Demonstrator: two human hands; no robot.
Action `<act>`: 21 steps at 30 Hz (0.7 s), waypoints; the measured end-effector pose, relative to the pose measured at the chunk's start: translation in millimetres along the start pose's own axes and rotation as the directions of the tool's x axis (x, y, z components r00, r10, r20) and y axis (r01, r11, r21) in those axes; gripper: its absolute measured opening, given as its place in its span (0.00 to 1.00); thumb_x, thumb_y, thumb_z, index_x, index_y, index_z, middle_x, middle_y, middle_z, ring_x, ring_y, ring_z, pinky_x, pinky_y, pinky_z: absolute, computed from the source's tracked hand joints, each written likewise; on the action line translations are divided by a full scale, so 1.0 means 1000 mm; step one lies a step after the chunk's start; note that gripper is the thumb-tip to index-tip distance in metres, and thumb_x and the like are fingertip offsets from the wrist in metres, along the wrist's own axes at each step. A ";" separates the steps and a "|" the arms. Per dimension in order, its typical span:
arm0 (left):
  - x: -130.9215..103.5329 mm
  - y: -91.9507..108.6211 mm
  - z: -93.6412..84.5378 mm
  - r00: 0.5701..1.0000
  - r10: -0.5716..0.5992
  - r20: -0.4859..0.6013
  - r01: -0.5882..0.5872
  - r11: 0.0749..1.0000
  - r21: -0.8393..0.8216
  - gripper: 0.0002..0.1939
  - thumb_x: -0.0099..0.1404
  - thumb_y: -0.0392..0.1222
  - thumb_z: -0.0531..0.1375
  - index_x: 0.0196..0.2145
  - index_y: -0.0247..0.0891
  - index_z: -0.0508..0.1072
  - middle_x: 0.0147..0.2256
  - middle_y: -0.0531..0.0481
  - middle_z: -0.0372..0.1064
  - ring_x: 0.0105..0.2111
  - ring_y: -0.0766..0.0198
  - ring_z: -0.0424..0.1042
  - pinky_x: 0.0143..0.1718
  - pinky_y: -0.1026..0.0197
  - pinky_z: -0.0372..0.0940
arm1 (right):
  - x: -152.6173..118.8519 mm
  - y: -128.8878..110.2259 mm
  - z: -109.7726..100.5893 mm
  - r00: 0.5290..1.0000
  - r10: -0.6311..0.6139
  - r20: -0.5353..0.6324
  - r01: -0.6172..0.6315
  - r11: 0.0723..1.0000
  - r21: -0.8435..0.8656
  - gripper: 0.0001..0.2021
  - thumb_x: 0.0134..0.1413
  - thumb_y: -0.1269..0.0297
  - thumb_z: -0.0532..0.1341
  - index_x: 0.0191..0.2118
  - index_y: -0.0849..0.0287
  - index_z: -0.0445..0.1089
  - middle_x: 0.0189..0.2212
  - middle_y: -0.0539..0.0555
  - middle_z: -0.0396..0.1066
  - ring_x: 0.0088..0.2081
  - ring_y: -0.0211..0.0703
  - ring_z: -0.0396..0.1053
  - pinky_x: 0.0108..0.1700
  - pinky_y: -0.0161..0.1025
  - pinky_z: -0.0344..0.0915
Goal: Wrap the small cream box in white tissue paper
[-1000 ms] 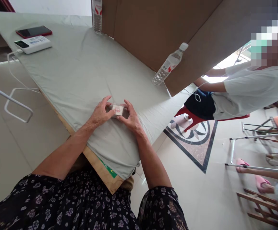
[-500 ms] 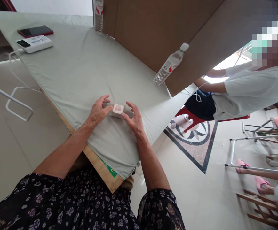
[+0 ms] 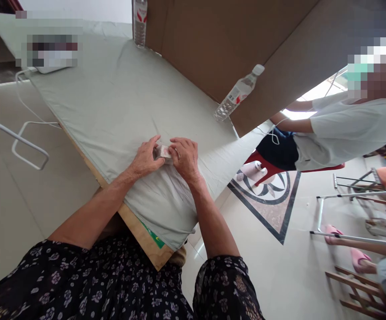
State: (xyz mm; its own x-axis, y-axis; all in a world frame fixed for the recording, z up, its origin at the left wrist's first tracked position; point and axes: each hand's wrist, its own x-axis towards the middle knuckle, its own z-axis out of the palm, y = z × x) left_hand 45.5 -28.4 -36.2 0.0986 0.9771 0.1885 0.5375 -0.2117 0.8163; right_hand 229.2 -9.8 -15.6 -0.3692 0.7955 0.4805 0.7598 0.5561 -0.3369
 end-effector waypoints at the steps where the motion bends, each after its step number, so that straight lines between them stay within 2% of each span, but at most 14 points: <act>1: 0.000 -0.001 0.000 1.000 0.015 -0.006 -0.015 1.000 -0.005 0.43 0.56 0.44 0.63 0.69 0.36 0.61 0.53 0.39 0.72 0.56 0.47 0.71 0.63 0.42 0.64 | 0.002 0.001 0.002 1.000 0.009 -0.029 -0.009 1.000 0.018 0.10 0.71 0.66 0.55 0.40 0.55 0.74 0.51 0.59 0.79 0.55 0.49 0.72 0.59 0.50 0.62; 4: 0.001 -0.002 0.002 0.997 0.070 -0.021 -0.071 0.997 -0.024 0.44 0.54 0.41 0.63 0.69 0.37 0.60 0.56 0.39 0.71 0.58 0.47 0.69 0.64 0.41 0.62 | 0.010 0.004 0.005 0.991 0.066 -0.116 -0.055 0.994 0.092 0.11 0.72 0.64 0.51 0.41 0.55 0.70 0.51 0.60 0.77 0.55 0.49 0.72 0.56 0.49 0.65; 6: 0.002 -0.002 0.002 0.995 0.094 -0.019 -0.095 0.993 -0.075 0.45 0.52 0.40 0.63 0.68 0.37 0.61 0.57 0.38 0.69 0.60 0.46 0.67 0.65 0.41 0.61 | 0.020 0.005 0.001 0.987 0.087 -0.135 -0.069 0.989 0.133 0.11 0.73 0.62 0.51 0.42 0.54 0.69 0.53 0.60 0.76 0.57 0.50 0.71 0.58 0.50 0.65; 9: 0.003 -0.001 0.002 0.998 0.061 0.002 -0.058 0.961 -0.269 0.47 0.49 0.40 0.62 0.68 0.39 0.60 0.61 0.37 0.66 0.60 0.47 0.68 0.63 0.43 0.64 | 0.043 0.011 -0.009 0.991 0.090 -0.101 -0.070 0.981 0.180 0.11 0.74 0.58 0.51 0.43 0.53 0.69 0.56 0.59 0.73 0.60 0.51 0.68 0.63 0.54 0.63; 13: 0.003 0.005 -0.002 0.999 -0.003 0.035 0.021 0.855 -0.518 0.45 0.48 0.43 0.62 0.65 0.43 0.61 0.63 0.37 0.64 0.53 0.50 0.74 0.56 0.45 0.69 | 0.076 0.029 -0.019 0.994 0.083 -0.070 -0.064 0.970 0.235 0.14 0.74 0.53 0.52 0.46 0.54 0.70 0.58 0.59 0.70 0.63 0.55 0.65 0.68 0.62 0.59; 15: 0.003 0.009 -0.005 0.999 -0.012 0.048 0.038 0.811 -0.583 0.39 0.48 0.44 0.63 0.60 0.42 0.65 0.60 0.39 0.67 0.50 0.51 0.75 0.51 0.47 0.71 | 0.090 0.039 -0.018 0.993 0.075 -0.088 -0.051 0.966 0.253 0.15 0.74 0.51 0.53 0.47 0.54 0.70 0.57 0.58 0.69 0.64 0.55 0.64 0.68 0.63 0.59; 17: 0.002 0.013 -0.008 0.997 -0.032 0.073 0.070 0.785 -0.615 0.33 0.49 0.45 0.63 0.55 0.41 0.67 0.52 0.42 0.73 0.46 0.53 0.76 0.46 0.51 0.72 | 0.102 0.050 -0.015 0.991 0.082 -0.103 -0.051 0.962 0.267 0.14 0.73 0.50 0.55 0.46 0.54 0.71 0.55 0.57 0.70 0.63 0.53 0.65 0.67 0.62 0.60; 19: 0.001 0.015 -0.008 0.992 -0.069 0.109 0.122 0.772 -0.624 0.26 0.51 0.47 0.62 0.49 0.41 0.70 0.44 0.45 0.76 0.41 0.56 0.76 0.42 0.53 0.72 | 0.108 0.058 -0.012 0.988 0.107 -0.107 -0.072 0.954 0.289 0.12 0.72 0.52 0.57 0.43 0.54 0.71 0.52 0.56 0.71 0.60 0.51 0.67 0.66 0.58 0.63; 21: 0.001 0.016 -0.008 0.984 -0.109 0.138 0.172 0.760 -0.627 0.24 0.51 0.47 0.63 0.46 0.39 0.72 0.41 0.46 0.77 0.40 0.56 0.76 0.42 0.53 0.72 | 0.106 0.062 -0.011 0.976 0.171 -0.133 -0.120 0.939 0.323 0.11 0.71 0.55 0.57 0.39 0.54 0.70 0.47 0.55 0.73 0.55 0.48 0.70 0.63 0.53 0.66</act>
State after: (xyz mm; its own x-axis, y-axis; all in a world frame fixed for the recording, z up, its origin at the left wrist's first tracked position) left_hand 47.8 -30.7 -18.5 0.1539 0.9879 0.0207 -0.1000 -0.0053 0.9950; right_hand 243.2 106.8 23.6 -0.1596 0.8394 0.5195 0.5843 0.5045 -0.6357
